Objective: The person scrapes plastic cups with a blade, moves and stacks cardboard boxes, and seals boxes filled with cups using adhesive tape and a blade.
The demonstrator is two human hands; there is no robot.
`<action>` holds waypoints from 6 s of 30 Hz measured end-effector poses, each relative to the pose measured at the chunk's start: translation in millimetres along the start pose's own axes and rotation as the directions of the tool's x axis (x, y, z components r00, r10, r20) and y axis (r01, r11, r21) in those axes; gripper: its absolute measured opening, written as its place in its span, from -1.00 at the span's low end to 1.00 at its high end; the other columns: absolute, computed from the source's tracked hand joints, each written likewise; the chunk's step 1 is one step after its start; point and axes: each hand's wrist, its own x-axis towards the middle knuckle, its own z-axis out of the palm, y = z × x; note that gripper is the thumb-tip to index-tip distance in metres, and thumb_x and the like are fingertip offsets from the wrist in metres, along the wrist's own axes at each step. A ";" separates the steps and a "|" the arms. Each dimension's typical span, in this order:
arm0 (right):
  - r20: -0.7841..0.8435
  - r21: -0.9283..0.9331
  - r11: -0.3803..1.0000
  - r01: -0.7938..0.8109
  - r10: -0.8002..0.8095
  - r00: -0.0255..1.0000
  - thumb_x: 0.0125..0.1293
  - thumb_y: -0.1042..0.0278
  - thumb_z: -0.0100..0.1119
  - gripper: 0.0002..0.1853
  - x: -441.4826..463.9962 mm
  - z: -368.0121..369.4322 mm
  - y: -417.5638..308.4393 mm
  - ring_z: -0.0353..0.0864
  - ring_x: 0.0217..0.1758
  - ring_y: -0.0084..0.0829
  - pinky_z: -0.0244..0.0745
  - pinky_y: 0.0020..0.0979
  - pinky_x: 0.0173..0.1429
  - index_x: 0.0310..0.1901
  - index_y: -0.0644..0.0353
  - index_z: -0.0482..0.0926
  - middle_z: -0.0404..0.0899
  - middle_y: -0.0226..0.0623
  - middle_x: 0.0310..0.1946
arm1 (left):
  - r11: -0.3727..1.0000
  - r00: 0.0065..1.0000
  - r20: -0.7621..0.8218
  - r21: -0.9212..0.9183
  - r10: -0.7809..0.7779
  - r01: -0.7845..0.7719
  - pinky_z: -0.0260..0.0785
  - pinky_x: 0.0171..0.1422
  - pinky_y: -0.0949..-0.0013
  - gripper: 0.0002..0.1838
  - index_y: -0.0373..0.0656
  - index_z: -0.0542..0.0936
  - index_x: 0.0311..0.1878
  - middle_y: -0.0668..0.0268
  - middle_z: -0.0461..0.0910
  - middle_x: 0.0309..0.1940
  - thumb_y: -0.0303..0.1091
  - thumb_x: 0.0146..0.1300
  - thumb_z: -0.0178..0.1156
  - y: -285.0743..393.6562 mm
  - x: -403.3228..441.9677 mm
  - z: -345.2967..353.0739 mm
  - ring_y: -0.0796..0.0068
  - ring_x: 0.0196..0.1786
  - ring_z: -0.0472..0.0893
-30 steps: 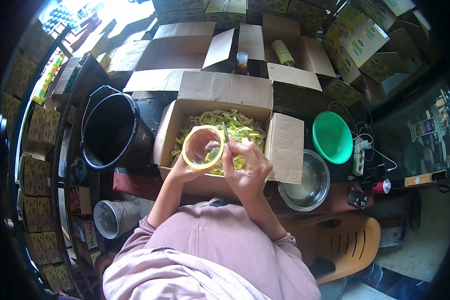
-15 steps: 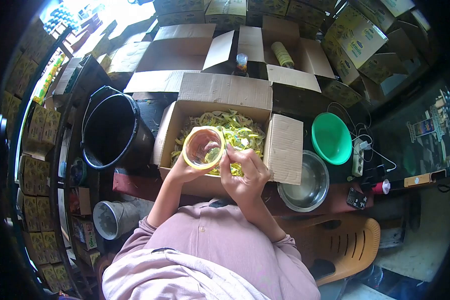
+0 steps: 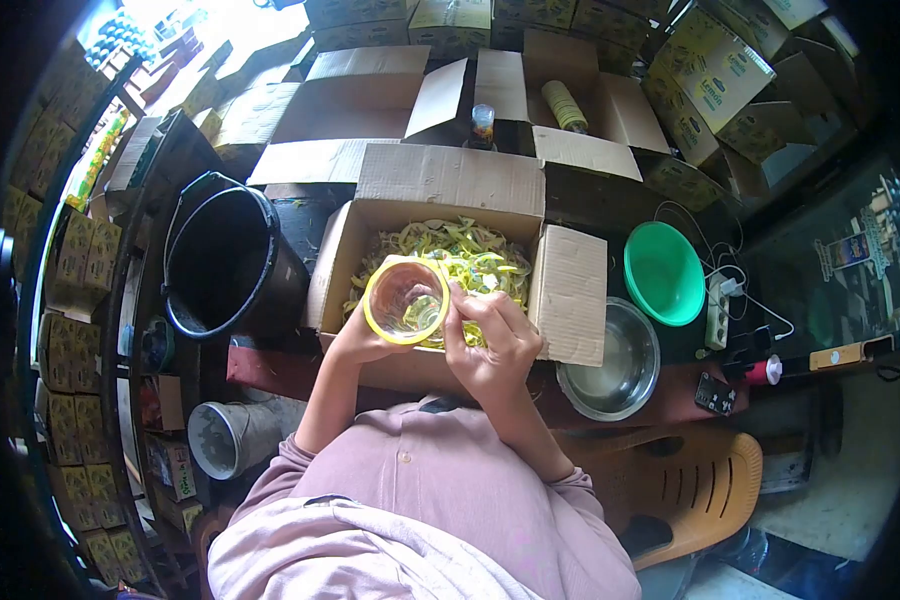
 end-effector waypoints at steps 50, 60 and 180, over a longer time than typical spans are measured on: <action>0.034 0.006 1.000 -0.017 0.017 0.999 -0.17 0.67 0.23 -0.79 -6.3 1.3 8.0 0.52 -0.56 -0.43 0.40 -0.51 -0.48 -0.42 0.21 0.56 0.50 -0.30 -0.59 | 0.992 0.982 0.143 0.049 -0.123 0.117 0.09 0.23 0.36 -0.08 -0.21 0.18 0.16 0.28 0.31 0.04 -0.35 -0.35 0.46 -4.8 -9.3 -6.9 0.46 0.11 0.31; 0.000 0.050 0.992 -0.119 0.119 0.993 -0.12 0.63 0.22 -0.87 -7.7 -0.8 0.5 0.58 -0.50 -0.40 0.45 -0.49 -0.41 -0.50 0.26 0.49 0.53 -0.25 -0.57 | 0.878 0.999 0.008 -0.476 -0.046 0.044 0.26 0.08 0.37 -0.22 -0.12 0.09 0.06 0.34 0.29 -0.12 -0.52 -0.23 0.35 -5.0 7.2 2.6 0.49 0.04 0.35; -0.056 -0.062 0.996 -0.067 0.064 0.996 -0.17 0.67 0.20 -0.84 -2.4 -0.4 10.6 0.54 -0.54 -0.41 0.43 -0.49 -0.45 -0.48 0.27 0.51 0.52 -0.24 -0.57 | 0.943 0.985 -0.078 0.311 0.152 -0.121 0.25 0.11 0.38 -0.36 -0.21 0.28 0.01 0.26 0.38 -0.10 -0.47 -0.20 0.34 2.1 6.0 20.6 0.44 -0.01 0.40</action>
